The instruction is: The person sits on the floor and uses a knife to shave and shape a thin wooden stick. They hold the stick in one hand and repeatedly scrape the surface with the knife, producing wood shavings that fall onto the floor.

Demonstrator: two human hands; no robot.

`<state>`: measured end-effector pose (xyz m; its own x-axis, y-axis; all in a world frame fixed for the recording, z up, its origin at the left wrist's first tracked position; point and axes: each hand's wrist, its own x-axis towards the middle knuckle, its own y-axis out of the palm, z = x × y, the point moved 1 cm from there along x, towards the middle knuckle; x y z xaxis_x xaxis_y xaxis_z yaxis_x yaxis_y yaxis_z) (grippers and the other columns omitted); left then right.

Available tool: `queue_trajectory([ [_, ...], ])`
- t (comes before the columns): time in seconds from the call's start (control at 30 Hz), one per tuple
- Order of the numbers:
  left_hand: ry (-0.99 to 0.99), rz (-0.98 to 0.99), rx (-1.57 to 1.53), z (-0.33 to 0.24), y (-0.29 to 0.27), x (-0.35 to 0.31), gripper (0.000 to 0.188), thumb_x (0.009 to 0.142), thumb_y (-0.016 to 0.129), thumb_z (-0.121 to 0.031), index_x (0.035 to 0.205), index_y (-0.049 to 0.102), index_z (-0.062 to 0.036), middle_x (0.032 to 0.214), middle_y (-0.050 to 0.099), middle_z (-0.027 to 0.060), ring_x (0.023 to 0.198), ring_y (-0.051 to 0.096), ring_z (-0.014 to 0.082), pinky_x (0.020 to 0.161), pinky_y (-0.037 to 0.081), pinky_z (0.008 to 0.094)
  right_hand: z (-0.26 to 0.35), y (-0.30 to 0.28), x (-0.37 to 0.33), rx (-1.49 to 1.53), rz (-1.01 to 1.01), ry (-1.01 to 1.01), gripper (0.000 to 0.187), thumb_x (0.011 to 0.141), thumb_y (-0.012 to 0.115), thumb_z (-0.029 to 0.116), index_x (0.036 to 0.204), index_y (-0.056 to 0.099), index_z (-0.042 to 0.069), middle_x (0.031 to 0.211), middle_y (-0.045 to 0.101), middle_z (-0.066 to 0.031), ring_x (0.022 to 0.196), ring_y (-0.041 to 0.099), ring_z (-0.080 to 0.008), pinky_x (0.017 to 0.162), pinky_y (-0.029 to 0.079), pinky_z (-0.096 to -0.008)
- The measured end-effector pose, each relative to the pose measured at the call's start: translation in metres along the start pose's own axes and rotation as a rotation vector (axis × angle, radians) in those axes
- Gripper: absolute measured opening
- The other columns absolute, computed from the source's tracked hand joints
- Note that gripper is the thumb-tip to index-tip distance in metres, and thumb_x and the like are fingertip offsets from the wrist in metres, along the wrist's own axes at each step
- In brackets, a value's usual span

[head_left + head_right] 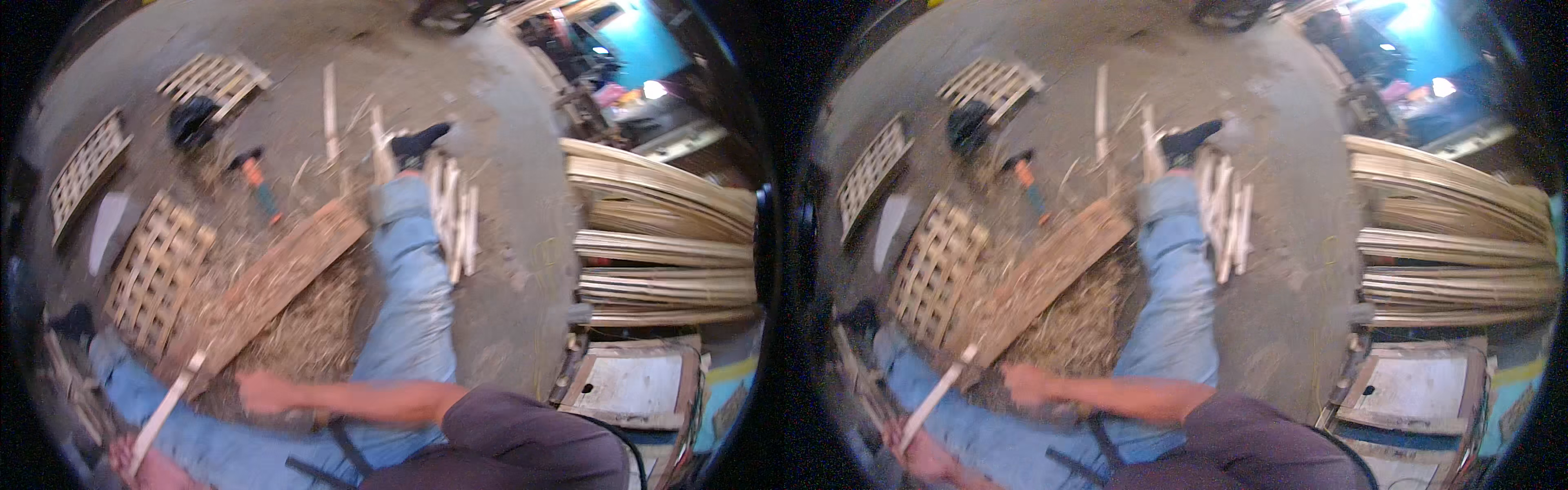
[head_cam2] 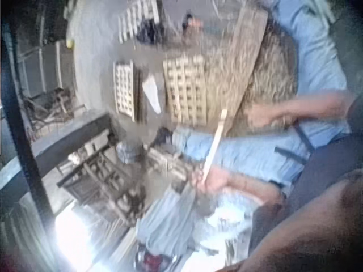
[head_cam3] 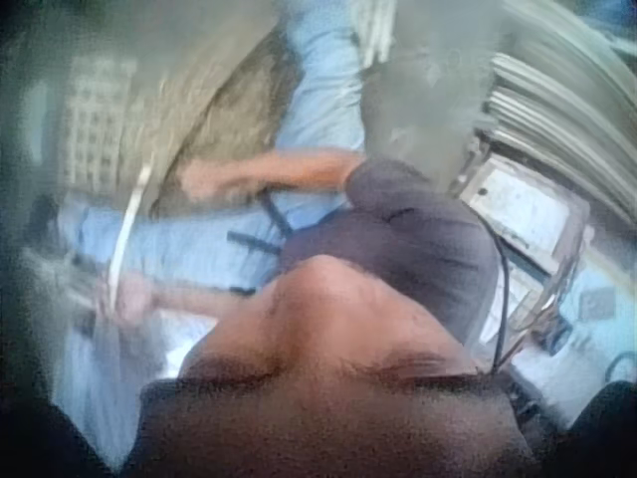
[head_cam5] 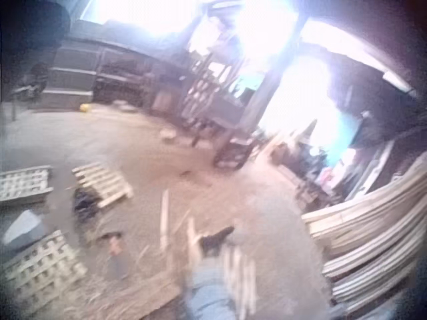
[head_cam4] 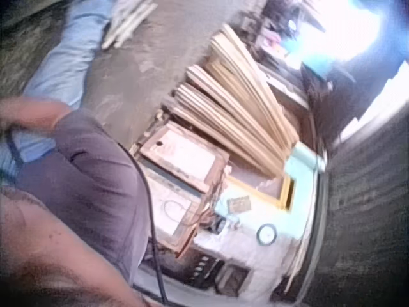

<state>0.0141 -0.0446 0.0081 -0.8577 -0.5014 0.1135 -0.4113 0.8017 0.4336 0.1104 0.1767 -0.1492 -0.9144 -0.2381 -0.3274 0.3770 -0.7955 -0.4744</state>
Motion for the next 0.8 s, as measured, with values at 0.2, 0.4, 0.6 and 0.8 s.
queue_trajectory([
  [0.2,-0.324,0.301,-0.649,-0.004,0.012,0.001,0.012,0.094,0.050,-0.013,0.089,0.057,-0.0052,0.084,0.055,0.0052,0.086,0.053,0.0174,0.087,0.041,0.0379,0.052,-0.002,-0.024,0.182,0.124,0.121,0.025,0.082,0.060,0.022,0.086,0.063,-0.002,0.086,0.064,-0.0272,0.077,0.065,-0.0422,0.069,0.052,-0.0494],
  [0.4,-0.026,0.309,-0.305,-0.010,-0.005,-0.006,0.012,0.097,0.057,-0.020,0.104,0.057,-0.0108,0.097,0.052,0.0004,0.096,0.051,0.0139,0.094,0.046,0.0350,0.146,-0.022,-0.057,0.315,0.098,-0.070,0.032,0.087,0.060,0.020,0.104,0.045,-0.002,0.085,0.063,-0.0292,0.078,0.063,-0.0466,0.068,0.051,-0.0525],
  [0.6,-0.049,0.284,-0.344,-0.010,-0.008,-0.015,0.014,0.095,0.061,-0.020,0.105,0.057,-0.0111,0.097,0.053,-0.0004,0.096,0.051,0.0139,0.095,0.047,0.0332,0.114,-0.011,-0.043,0.242,0.003,0.026,0.031,0.086,0.060,0.019,0.102,0.045,-0.003,0.086,0.064,-0.0290,0.073,0.064,-0.0457,0.066,0.053,-0.0522],
  [0.8,-0.042,0.264,-0.321,-0.008,-0.004,-0.012,0.013,0.095,0.060,-0.023,0.102,0.058,-0.0116,0.095,0.053,-0.0013,0.093,0.051,0.0124,0.092,0.047,0.0312,0.051,-0.002,-0.010,0.135,0.011,0.253,0.026,0.088,0.054,0.017,0.098,0.046,-0.005,0.088,0.064,-0.0309,0.076,0.065,-0.0465,0.070,0.052,-0.0531],
])
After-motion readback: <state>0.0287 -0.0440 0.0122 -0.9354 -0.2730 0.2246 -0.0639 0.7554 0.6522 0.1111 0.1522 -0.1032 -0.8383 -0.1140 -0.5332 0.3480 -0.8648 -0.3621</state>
